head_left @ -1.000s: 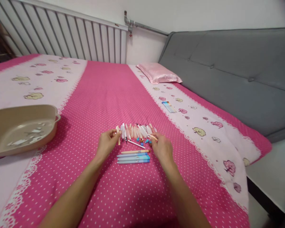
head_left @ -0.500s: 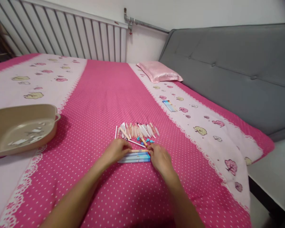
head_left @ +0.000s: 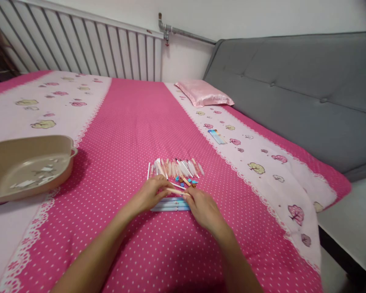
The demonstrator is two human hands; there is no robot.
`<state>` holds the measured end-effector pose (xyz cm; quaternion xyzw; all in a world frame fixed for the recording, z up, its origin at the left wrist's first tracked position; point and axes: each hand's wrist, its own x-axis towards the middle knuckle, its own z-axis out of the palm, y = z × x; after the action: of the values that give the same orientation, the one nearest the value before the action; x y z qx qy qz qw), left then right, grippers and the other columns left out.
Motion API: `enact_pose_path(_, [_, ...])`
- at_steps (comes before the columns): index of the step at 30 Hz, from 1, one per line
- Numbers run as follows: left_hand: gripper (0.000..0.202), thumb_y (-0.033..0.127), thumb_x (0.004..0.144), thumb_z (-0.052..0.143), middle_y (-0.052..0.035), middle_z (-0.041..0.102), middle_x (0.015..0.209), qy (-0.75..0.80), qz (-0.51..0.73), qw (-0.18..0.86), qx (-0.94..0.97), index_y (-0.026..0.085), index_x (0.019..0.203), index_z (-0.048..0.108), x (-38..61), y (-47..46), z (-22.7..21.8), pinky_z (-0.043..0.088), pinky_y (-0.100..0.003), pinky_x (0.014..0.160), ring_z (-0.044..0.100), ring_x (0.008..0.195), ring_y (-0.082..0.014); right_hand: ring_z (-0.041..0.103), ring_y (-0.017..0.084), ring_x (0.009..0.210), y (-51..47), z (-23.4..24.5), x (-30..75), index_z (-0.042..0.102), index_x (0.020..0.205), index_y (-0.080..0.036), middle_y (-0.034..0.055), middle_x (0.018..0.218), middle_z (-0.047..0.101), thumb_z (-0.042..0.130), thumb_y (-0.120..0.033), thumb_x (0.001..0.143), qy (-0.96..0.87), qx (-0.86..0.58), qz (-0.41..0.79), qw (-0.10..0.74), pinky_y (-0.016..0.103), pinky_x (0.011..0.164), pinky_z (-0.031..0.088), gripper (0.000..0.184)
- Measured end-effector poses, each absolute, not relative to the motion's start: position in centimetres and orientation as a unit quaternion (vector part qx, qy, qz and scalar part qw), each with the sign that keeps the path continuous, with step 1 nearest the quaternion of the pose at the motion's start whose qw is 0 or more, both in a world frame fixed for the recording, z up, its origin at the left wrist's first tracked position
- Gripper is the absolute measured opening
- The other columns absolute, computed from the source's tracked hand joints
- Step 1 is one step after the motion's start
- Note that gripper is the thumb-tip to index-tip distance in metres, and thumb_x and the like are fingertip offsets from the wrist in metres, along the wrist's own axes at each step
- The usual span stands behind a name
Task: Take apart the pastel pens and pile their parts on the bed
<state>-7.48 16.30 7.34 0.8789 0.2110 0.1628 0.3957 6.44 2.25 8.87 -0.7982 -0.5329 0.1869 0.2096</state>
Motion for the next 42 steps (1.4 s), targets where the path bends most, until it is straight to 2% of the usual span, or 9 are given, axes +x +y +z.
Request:
enact_pose_path(7, [0.022, 0.035, 0.077, 0.058, -0.0039, 0.065, 0.068, 0.215, 0.201, 0.437, 0.85, 0.019, 0.08, 0.072, -7.9, 16.6, 8.5, 0.036, -0.023, 0.06, 0.052, 0.063, -0.0148, 0.05, 0.013, 0.057, 2.1, 8.9, 7.5, 0.063, 0.076, -0.018, -0.0019, 0.064, 0.058, 0.04, -0.028, 0.09, -0.548, -0.718, 0.265, 0.338, 0.021, 0.054, 0.03, 0.029])
enact_pose_path(17, [0.056, 0.051, 0.086, 0.037, 0.0009, 0.042, 0.04, 0.345, 0.187, 0.377, 0.839, 0.017, 0.047, 0.058, -8.1, 15.8, 9.3, 0.026, -0.023, 0.048, 0.038, 0.042, -0.0108, 0.058, 0.019, 0.09, 2.4, 9.9, 6.9, 0.068, 0.1, -0.021, 0.0055, 0.095, 0.067, 0.046, -0.024, 0.088, -0.534, -0.759, 0.166, 0.333, 0.027, 0.078, 0.04, 0.025])
enact_pose_path(20, [0.033, 0.047, 0.078, 0.055, -0.0001, 0.057, 0.058, 0.302, 0.234, 0.418, 0.824, 0.016, 0.076, 0.067, -8.2, 16.0, 9.2, 0.033, -0.022, 0.051, 0.047, 0.052, -0.0116, 0.058, 0.019, 0.091, 2.3, 10.1, 7.1, 0.068, 0.103, -0.02, 0.0062, 0.098, 0.067, 0.045, -0.024, 0.089, -0.516, -0.772, 0.158, 0.335, 0.029, 0.079, 0.041, 0.027])
enact_pose_path(23, [0.034, 0.036, 0.072, 0.065, -0.0039, 0.065, 0.082, 0.216, 0.252, 0.491, 0.805, 0.016, 0.099, 0.063, -8.1, 16.3, 8.9, 0.042, -0.023, 0.062, 0.056, 0.069, -0.0139, 0.058, 0.02, 0.091, 2.2, 10.4, 7.3, 0.067, 0.106, -0.019, 0.0067, 0.1, 0.067, 0.044, -0.024, 0.089, -0.504, -0.778, 0.16, 0.34, 0.03, 0.079, 0.042, 0.028])
enact_pose_path(26, [0.024, 0.036, 0.079, 0.056, -0.0022, 0.064, 0.073, 0.22, 0.238, 0.474, 0.819, 0.015, 0.086, 0.065, -8.1, 16.6, 8.8, 0.041, -0.022, 0.06, 0.055, 0.066, -0.0125, 0.059, 0.021, 0.092, 2.3, 10.4, 7.4, 0.067, 0.107, -0.019, 0.0066, 0.101, 0.067, 0.044, -0.024, 0.089, -0.501, -0.777, 0.165, 0.344, 0.03, 0.078, 0.043, 0.029])
enact_pose_path(35, [0.063, 0.058, 0.085, 0.033, 0.0017, 0.042, 0.038, 0.378, 0.186, 0.384, 0.822, 0.014, 0.047, 0.057, -8.2, 16.5, 9.2, 0.027, -0.023, 0.046, 0.038, 0.04, -0.0092, 0.059, 0.021, 0.094, 2.6, 10.2, 6.8, 0.069, 0.107, -0.022, 0.0074, 0.101, 0.067, 0.05, -0.025, 0.088, -0.504, -0.784, 0.142, 0.333, 0.031, 0.08, 0.044, 0.027])
enact_pose_path(38, [0.049, 0.055, 0.08, 0.045, 0.0008, 0.053, 0.049, 0.362, 0.22, 0.383, 0.821, 0.013, 0.066, 0.065, -8.1, 16.5, 9.1, 0.031, -0.022, 0.048, 0.046, 0.047, -0.0107, 0.059, 0.022, 0.093, 2.5, 10.3, 6.9, 0.069, 0.107, -0.022, 0.0073, 0.102, 0.067, 0.049, -0.024, 0.088, -0.504, -0.79, 0.137, 0.323, 0.032, 0.079, 0.044, 0.027])
enact_pose_path(40, [0.041, 0.048, 0.073, 0.06, -0.0023, 0.065, 0.072, 0.291, 0.247, 0.441, 0.812, 0.013, 0.094, 0.066, -8.0, 16.4, 9.0, 0.04, -0.022, 0.056, 0.056, 0.063, -0.0136, 0.059, 0.022, 0.093, 2.5, 10.2, 7.0, 0.068, 0.107, -0.021, 0.0074, 0.101, 0.067, 0.049, -0.024, 0.088, -0.504, -0.79, 0.136, 0.321, 0.032, 0.08, 0.044, 0.028])
enact_pose_path(42, [0.041, 0.039, 0.071, 0.066, -0.0059, 0.068, 0.087, 0.226, 0.25, 0.489, 0.804, 0.014, 0.103, 0.063, -7.9, 16.5, 8.7, 0.045, -0.024, 0.067, 0.06, 0.076, -0.016, 0.058, 0.022, 0.094, 2.5, 10.1, 7.2, 0.068, 0.108, -0.021, 0.0073, 0.101, 0.067, 0.048, -0.023, 0.088, -0.498, -0.793, 0.135, 0.325, 0.033, 0.082, 0.043, 0.028])
